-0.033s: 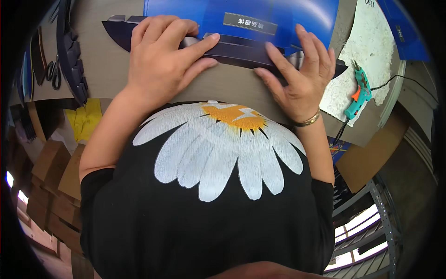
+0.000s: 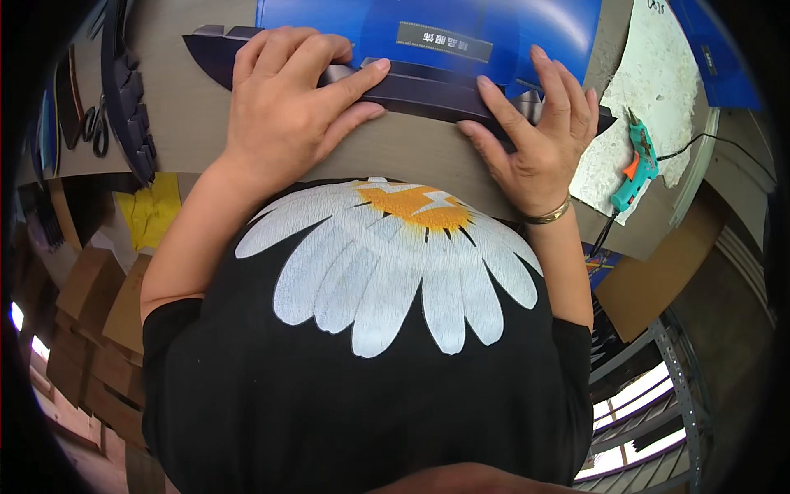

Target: The person uses a hot glue gun to attach a dark plastic strip to the edge of a blue box. They repeatedly apply glue and press the strip into place, then retrieve another box from a stack to continue the process.

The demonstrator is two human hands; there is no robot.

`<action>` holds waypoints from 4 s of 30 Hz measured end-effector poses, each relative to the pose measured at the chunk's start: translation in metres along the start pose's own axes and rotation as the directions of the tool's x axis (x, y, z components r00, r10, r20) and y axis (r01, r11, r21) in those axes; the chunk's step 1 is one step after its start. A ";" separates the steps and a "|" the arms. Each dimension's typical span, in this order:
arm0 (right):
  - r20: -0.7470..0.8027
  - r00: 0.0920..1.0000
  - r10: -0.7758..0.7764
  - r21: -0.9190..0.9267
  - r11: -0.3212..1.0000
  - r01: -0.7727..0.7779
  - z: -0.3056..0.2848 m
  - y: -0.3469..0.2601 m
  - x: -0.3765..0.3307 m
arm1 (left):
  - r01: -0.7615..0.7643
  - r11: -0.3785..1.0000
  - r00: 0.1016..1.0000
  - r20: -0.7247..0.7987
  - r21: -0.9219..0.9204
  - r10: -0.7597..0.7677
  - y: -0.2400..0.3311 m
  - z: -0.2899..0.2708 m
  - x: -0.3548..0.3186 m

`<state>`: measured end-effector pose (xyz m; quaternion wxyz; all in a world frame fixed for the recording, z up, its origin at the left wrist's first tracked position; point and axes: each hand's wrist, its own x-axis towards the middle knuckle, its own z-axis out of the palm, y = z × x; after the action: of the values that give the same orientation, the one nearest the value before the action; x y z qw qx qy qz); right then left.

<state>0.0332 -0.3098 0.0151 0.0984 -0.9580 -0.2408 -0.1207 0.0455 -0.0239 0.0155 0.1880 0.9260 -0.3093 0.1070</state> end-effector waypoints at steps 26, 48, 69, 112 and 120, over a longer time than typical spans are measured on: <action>-0.045 0.996 0.073 0.128 0.989 -0.067 -0.002 0.031 -0.013 | -0.117 0.988 0.993 0.019 -0.096 0.119 -0.010 -0.002 0.006; -0.016 1.000 -0.012 0.095 0.995 0.013 -0.005 0.016 -0.008 | -0.098 0.985 0.995 -0.021 -0.141 0.096 -0.007 0.003 0.005; 0.038 0.971 -0.234 0.398 0.895 0.200 -0.019 0.005 0.005 | -0.305 0.952 0.854 0.438 -0.015 0.280 -0.022 -0.070 0.021; -0.004 0.983 -0.185 0.600 0.786 0.150 -0.013 0.013 0.006 | 0.381 0.916 0.922 -0.025 -0.124 -0.387 -0.011 0.003 0.042; -0.008 0.984 -0.178 0.608 0.781 0.146 -0.011 0.014 0.006 | 0.533 0.841 0.846 0.094 -0.094 -0.525 -0.009 -0.002 0.055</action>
<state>0.0428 -0.3220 0.0257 0.3830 -0.8544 -0.3504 -0.0214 0.0938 -0.0453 0.0319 0.2537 0.9658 -0.0536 0.0029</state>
